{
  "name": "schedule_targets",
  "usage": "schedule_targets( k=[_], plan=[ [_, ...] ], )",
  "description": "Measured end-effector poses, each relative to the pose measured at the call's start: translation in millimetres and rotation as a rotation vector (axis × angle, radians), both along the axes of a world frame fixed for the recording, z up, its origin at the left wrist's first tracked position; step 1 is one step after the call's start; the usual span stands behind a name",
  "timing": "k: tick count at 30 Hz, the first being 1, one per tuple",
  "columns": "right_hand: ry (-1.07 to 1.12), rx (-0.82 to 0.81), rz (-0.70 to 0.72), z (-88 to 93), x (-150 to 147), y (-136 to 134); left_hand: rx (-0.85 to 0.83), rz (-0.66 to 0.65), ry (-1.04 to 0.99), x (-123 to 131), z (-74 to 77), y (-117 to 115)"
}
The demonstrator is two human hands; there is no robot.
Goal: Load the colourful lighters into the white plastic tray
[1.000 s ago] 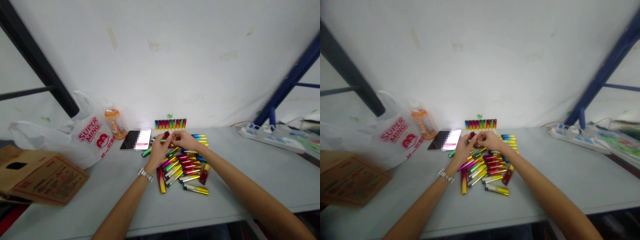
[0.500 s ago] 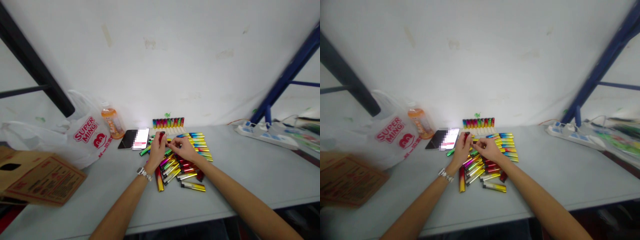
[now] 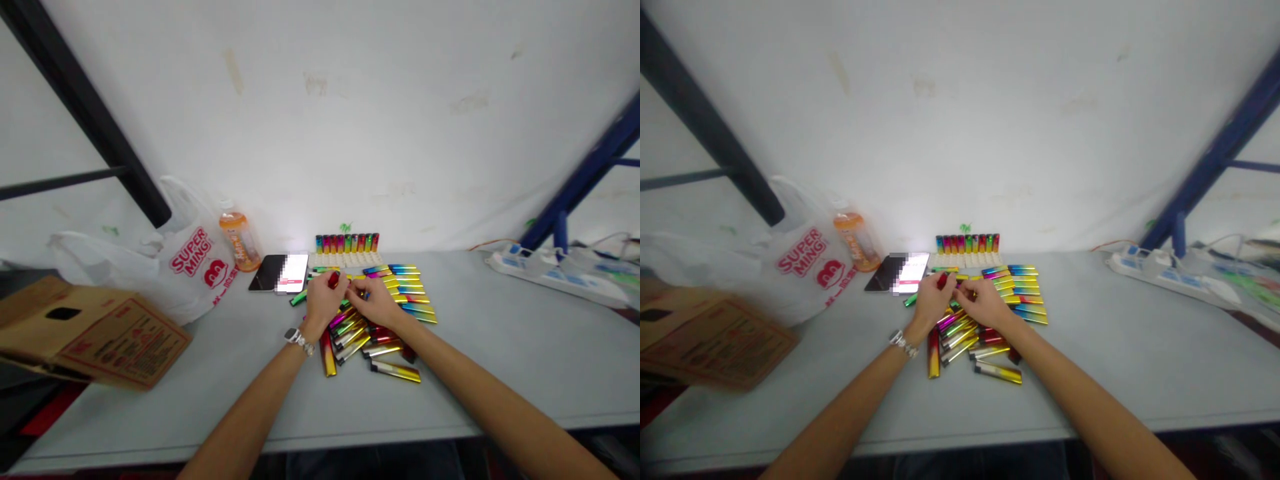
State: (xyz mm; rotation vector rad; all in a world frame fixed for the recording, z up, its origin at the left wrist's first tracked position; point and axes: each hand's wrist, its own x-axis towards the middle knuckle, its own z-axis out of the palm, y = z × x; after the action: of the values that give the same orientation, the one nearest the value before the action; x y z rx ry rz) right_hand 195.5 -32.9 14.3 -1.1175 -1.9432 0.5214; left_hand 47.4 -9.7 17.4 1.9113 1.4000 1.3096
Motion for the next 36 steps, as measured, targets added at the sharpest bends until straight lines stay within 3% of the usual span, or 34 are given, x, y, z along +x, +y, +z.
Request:
schedule_targets(
  k=[21, 36],
  plan=[
    [-0.093, 0.007, -0.020, -1.7, -0.6, 0.2, 0.004, -0.089, -0.055, -3.0, 0.4, -7.4],
    [-0.047, -0.001, 0.022, -0.4, -0.7, -1.3, -0.020, -0.010, 0.047, -0.3, -3.0, 1.3]
  ],
)
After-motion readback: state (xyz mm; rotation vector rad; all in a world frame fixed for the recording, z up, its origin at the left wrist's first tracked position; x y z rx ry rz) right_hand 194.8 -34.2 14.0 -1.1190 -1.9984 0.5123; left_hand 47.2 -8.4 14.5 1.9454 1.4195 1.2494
